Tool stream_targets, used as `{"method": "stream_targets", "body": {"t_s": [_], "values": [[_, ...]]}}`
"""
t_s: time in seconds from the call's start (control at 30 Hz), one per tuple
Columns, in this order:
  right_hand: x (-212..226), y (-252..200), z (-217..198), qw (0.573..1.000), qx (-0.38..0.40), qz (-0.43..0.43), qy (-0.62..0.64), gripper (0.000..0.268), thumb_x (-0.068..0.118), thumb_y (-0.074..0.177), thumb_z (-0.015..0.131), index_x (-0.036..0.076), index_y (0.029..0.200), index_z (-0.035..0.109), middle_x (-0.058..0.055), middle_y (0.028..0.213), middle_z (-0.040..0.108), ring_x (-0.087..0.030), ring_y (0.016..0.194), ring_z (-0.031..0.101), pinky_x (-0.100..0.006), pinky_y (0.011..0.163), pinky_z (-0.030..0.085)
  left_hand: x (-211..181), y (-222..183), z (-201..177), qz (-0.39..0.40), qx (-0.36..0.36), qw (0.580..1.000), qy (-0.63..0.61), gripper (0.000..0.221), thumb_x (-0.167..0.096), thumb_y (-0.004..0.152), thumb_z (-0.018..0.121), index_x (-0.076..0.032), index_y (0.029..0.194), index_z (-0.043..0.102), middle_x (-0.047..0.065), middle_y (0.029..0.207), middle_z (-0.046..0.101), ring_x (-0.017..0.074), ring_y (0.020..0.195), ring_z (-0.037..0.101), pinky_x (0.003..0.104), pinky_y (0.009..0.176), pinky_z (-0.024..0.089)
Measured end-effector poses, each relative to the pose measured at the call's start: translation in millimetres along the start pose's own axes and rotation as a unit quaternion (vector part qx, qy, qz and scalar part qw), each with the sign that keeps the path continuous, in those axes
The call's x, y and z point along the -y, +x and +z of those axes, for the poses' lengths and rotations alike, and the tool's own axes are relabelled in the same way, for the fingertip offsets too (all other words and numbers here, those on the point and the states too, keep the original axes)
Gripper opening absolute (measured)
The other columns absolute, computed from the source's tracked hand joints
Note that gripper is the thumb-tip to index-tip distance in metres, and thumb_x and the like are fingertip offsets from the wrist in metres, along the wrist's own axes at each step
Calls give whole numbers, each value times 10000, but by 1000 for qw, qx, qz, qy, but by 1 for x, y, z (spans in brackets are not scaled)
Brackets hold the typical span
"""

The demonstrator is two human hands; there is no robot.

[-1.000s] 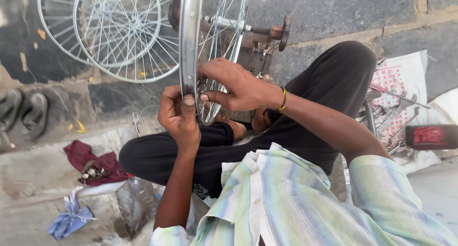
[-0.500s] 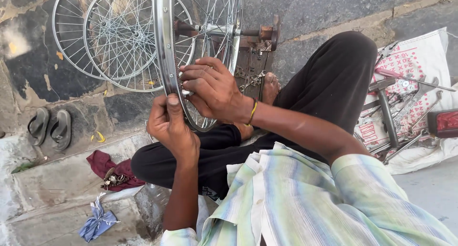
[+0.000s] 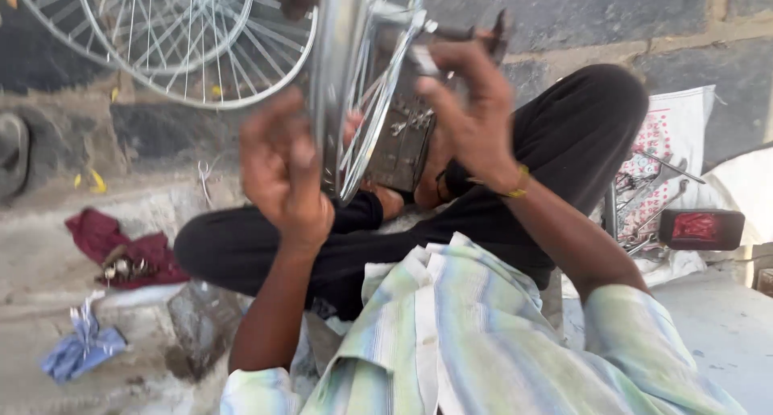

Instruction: The person is repairing a bicycle wheel by tightening and adjusting the spokes using a small wrench while the wheel is mounted on a truing stand.

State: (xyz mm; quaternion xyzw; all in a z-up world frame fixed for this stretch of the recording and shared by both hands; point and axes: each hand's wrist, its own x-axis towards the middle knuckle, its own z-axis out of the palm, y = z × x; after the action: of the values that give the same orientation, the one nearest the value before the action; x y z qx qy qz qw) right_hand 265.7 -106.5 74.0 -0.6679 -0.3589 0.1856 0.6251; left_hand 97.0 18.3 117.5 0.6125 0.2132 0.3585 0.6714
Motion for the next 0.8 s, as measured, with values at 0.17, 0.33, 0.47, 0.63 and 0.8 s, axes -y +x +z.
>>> {"method": "stream_targets", "body": {"t_s": [0.17,0.33,0.47,0.63,0.8], "values": [[-12,-55,-9,975,-86,186,81,158,111,971,666,15,1093,635,-17,1029,723,-82,946,694,-257,829,560,278,-59,-113,-391,-302,868,-46,514,-474,1048,557,10,1082,725,150,960,737,222,784,699,402,702,565],[-6,-77,16,984,23,170,39,190,108,995,706,-22,1125,657,-5,959,636,-69,857,558,-247,769,475,295,-16,-96,-83,28,899,430,321,-355,932,695,-67,1070,715,172,1003,738,330,943,707,507,776,522],[-19,-98,22,990,58,117,55,175,83,1010,694,-28,1132,636,-30,1090,658,-89,986,570,-265,894,471,451,-28,-134,-157,147,831,513,308,-300,971,661,-8,992,755,260,933,713,450,932,680,553,769,509],[-39,-135,24,957,74,275,63,191,125,995,710,-17,1111,657,-4,930,651,-64,842,568,-245,748,469,323,-14,-91,-225,142,843,467,391,-431,944,663,-62,955,792,260,878,708,447,828,701,542,734,539],[-44,-141,28,950,122,277,76,228,164,986,720,-12,1113,650,7,965,659,-40,862,593,-225,772,505,298,-6,-80,-233,125,842,470,369,-464,932,668,-126,971,811,251,923,717,459,855,685,546,756,536]]}}
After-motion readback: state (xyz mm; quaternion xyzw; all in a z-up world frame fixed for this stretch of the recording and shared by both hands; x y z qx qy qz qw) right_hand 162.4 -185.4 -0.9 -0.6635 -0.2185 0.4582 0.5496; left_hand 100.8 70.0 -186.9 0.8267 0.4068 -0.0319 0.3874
